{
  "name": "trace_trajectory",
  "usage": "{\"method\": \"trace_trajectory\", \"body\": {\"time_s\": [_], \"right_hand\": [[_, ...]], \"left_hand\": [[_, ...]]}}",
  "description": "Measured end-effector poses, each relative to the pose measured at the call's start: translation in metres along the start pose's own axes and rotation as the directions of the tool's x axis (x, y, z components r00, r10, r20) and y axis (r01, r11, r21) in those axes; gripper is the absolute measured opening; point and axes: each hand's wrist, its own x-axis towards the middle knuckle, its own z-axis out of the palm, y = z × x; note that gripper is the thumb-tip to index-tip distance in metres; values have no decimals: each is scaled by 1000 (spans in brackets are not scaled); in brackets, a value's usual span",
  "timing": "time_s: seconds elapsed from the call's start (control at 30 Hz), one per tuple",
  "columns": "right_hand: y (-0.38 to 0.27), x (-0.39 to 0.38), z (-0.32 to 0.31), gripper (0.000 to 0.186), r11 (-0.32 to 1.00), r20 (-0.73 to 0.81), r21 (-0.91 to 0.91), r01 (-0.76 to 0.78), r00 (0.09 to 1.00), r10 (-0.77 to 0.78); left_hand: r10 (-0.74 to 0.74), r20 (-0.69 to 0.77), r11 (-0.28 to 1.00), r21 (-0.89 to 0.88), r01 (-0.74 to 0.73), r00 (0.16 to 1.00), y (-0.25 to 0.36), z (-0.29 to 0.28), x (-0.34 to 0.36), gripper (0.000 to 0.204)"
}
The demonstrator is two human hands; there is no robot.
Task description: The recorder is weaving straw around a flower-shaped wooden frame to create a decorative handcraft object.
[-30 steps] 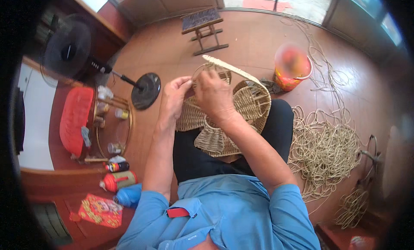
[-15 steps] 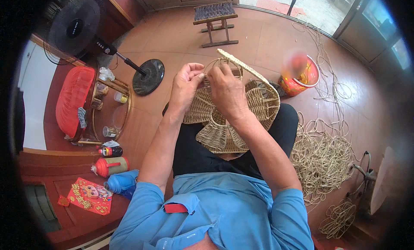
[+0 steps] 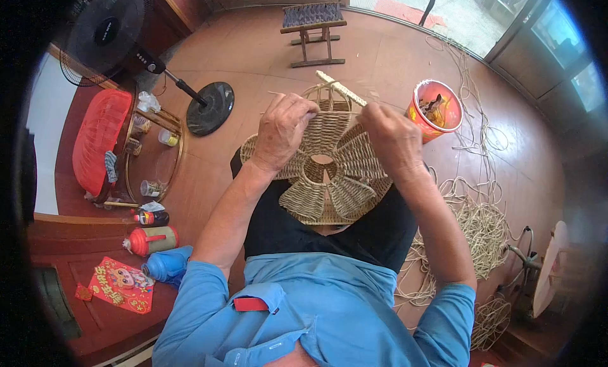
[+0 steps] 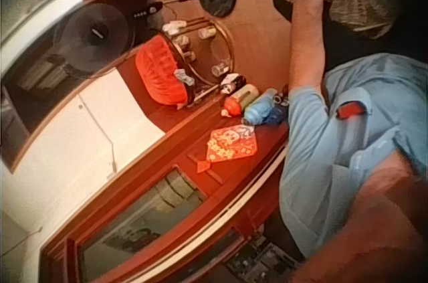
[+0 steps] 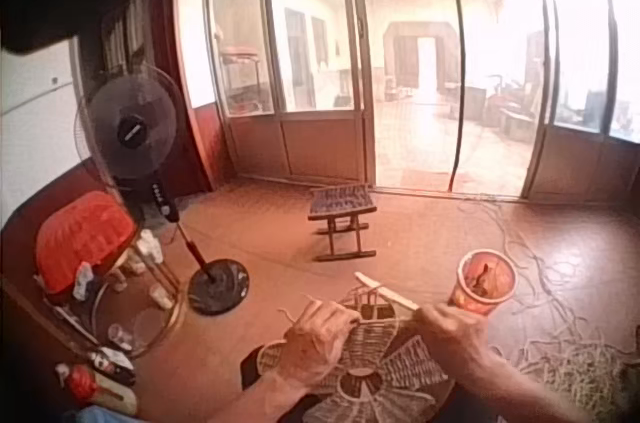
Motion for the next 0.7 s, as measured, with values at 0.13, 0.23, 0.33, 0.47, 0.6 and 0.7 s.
{"method": "trace_trajectory", "body": {"time_s": [0.13, 0.23, 0.33, 0.47, 0.6, 0.7], "right_hand": [[15, 13, -28, 14, 998, -144, -62, -23, 989, 14], [-3, 29, -42, 17, 988, -228, 72, -135, 962, 148], [-30, 32, -39, 40, 721, -67, 619, -312, 893, 444], [-39, 14, -12, 46, 826, -19, 490, -278, 944, 329], [-43, 4, 15, 60, 959, -54, 250, -136, 986, 155], [-49, 7, 24, 76, 967, 18, 204, -150, 989, 149]], "left_hand": [[-11, 8, 999, -51, 11, 1000, 1, 7, 11, 8], [-98, 25, 994, -49, 100, 995, 2, 12, 16, 8], [-135, 0, 991, 13, 135, 991, 7, 19, 16, 9], [-82, -58, 996, 21, 84, 995, 10, 24, 11, 8], [-122, -4, 992, 34, 122, 993, 18, 22, 7, 10], [-159, 40, 987, 37, 158, 986, 19, 20, 7, 12]]}}
